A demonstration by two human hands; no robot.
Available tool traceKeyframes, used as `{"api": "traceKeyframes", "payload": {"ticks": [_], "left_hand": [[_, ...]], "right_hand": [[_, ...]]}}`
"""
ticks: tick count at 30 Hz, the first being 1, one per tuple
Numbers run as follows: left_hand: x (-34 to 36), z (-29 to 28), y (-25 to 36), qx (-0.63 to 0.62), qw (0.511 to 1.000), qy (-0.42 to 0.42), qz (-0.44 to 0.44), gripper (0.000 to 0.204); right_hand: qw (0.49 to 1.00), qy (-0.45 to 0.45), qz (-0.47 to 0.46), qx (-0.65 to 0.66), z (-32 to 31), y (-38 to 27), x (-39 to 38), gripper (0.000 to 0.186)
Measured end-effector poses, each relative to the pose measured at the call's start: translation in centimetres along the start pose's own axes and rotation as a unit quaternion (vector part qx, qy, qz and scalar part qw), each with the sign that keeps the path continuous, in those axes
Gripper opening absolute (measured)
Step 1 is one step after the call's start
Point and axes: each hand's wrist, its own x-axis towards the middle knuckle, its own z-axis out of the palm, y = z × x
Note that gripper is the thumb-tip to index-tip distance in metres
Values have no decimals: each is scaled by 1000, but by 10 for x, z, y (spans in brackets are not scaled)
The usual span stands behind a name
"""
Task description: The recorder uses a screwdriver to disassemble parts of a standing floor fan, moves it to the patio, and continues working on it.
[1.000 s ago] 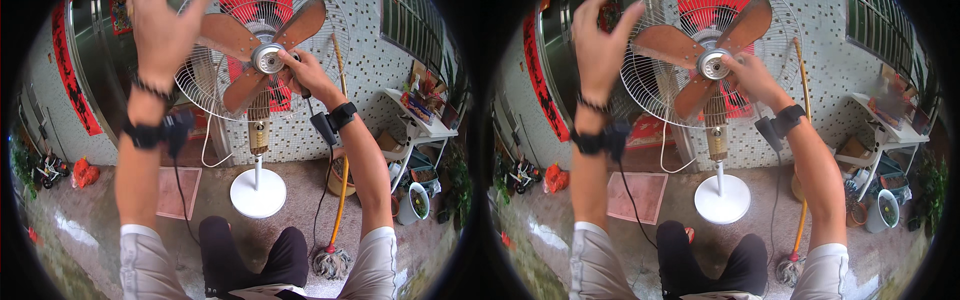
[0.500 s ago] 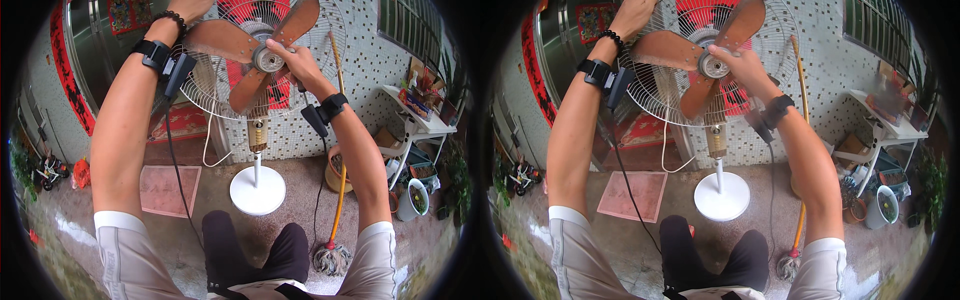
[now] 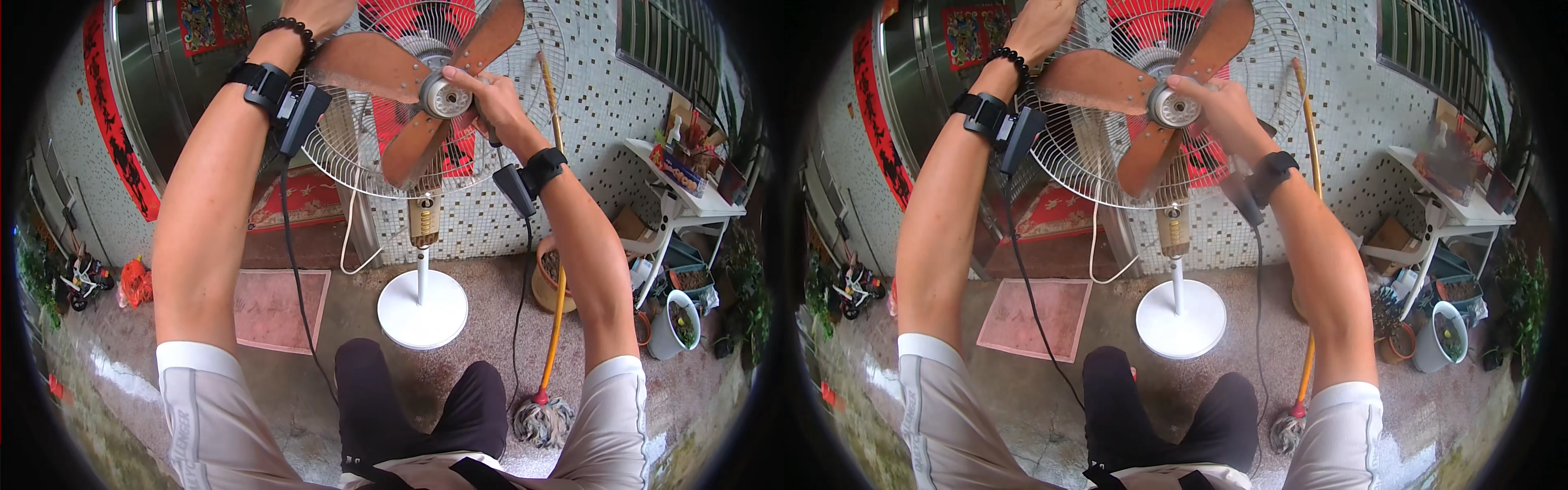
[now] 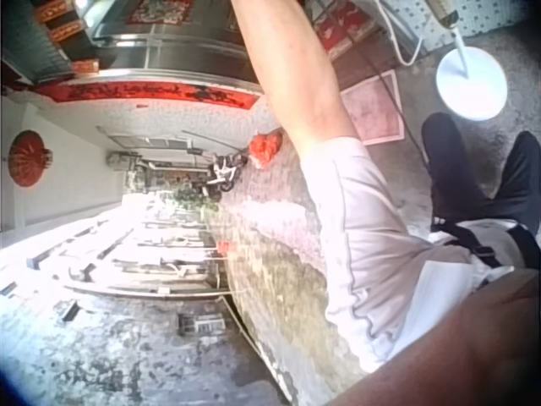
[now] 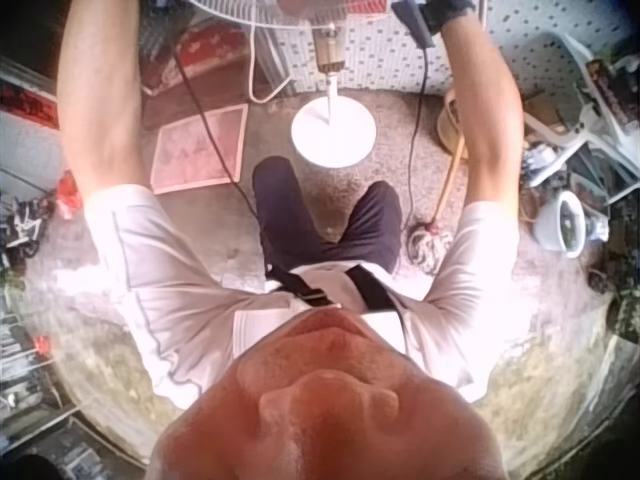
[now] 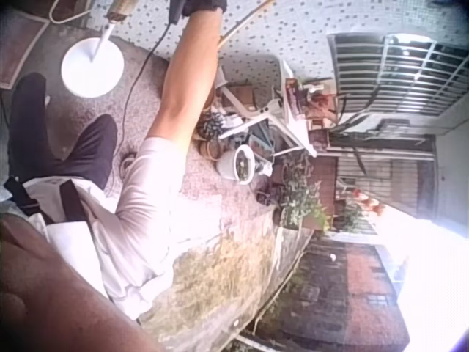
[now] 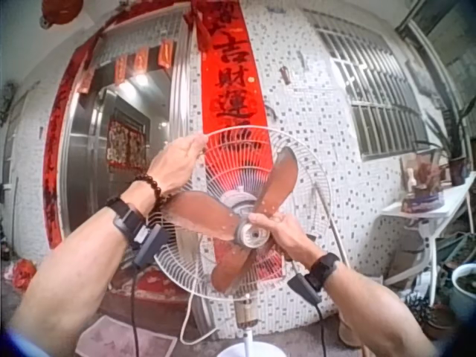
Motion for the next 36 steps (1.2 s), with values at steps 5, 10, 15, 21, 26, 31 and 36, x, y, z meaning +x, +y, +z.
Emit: {"api": "traceKeyframes", "payload": {"ticks": [5, 10, 15, 21, 26, 31, 36], "left_hand": [[0, 4, 1, -9, 1000, 11, 22, 55], [8, 19, -18, 2, 1000, 22, 23, 53], [9, 21, -16, 6, 999, 29, 28, 51], [8, 22, -24, 15, 998, 47, 33, 47], [7, 25, -14, 19, 998, 44, 35, 48], [1, 16, -6, 53, 997, 44, 21, 48], [3, 20, -1, 50, 997, 56, 22, 48]], "right_hand": [[999, 23, 7, 35, 3, -1, -3, 52], [999, 15, 39, -1, 2, 5, -7, 55], [984, 140, -28, -105, 19, 22, -19, 69], [899, 213, -128, -361, 48, 10, -24, 98], [889, 237, -127, -369, 52, 17, -8, 93], [928, 219, 7, -303, 55, -3, -13, 92], [934, 251, 52, -248, 47, -5, -11, 89]]}}
